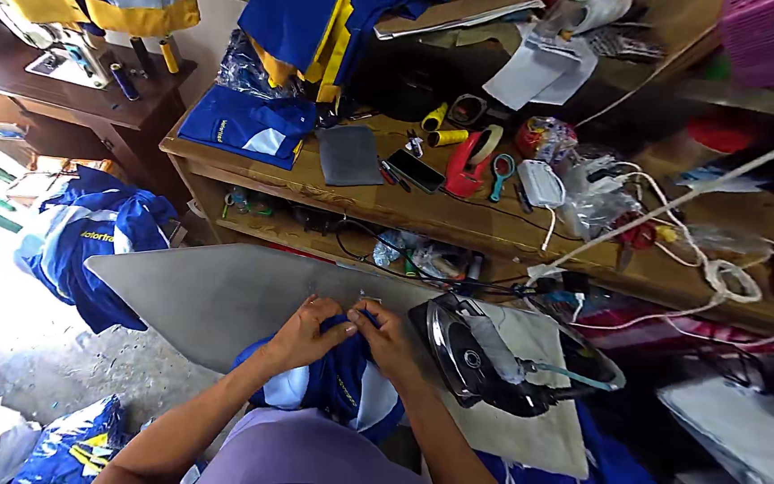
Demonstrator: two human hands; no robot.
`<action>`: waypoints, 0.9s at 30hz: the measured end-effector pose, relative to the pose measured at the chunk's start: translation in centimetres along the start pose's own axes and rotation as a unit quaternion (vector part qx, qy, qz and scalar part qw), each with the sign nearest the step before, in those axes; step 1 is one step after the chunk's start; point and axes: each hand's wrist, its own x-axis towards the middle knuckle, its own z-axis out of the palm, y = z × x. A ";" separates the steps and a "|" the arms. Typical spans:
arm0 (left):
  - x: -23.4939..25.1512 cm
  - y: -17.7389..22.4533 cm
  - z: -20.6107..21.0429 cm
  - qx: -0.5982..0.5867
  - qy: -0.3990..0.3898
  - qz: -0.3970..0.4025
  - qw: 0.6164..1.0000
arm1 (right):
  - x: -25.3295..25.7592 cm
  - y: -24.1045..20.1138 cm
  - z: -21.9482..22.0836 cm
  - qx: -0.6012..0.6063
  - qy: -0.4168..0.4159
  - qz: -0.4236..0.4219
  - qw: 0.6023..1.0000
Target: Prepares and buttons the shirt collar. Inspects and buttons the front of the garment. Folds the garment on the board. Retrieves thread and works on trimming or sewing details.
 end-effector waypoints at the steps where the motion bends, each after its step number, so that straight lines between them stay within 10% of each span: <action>1: 0.1 -0.2 -0.3 -0.030 -0.010 -0.016 0.999 | 0.1 0.1 0.0 -0.020 -0.006 -0.014 1.000; 10: -0.4 -1.7 1.1 0.124 0.038 0.170 0.977 | -0.2 -0.2 0.3 0.048 -0.029 0.024 0.998; 18: 2.5 -2.7 -5.6 -0.161 -0.231 0.013 0.959 | 0.6 -0.9 -2.4 -0.006 -0.094 -0.025 0.995; 27: 2.3 -0.4 -2.6 -0.066 -0.124 -0.006 0.990 | 1.4 -0.9 -2.0 -0.038 -0.075 0.014 0.996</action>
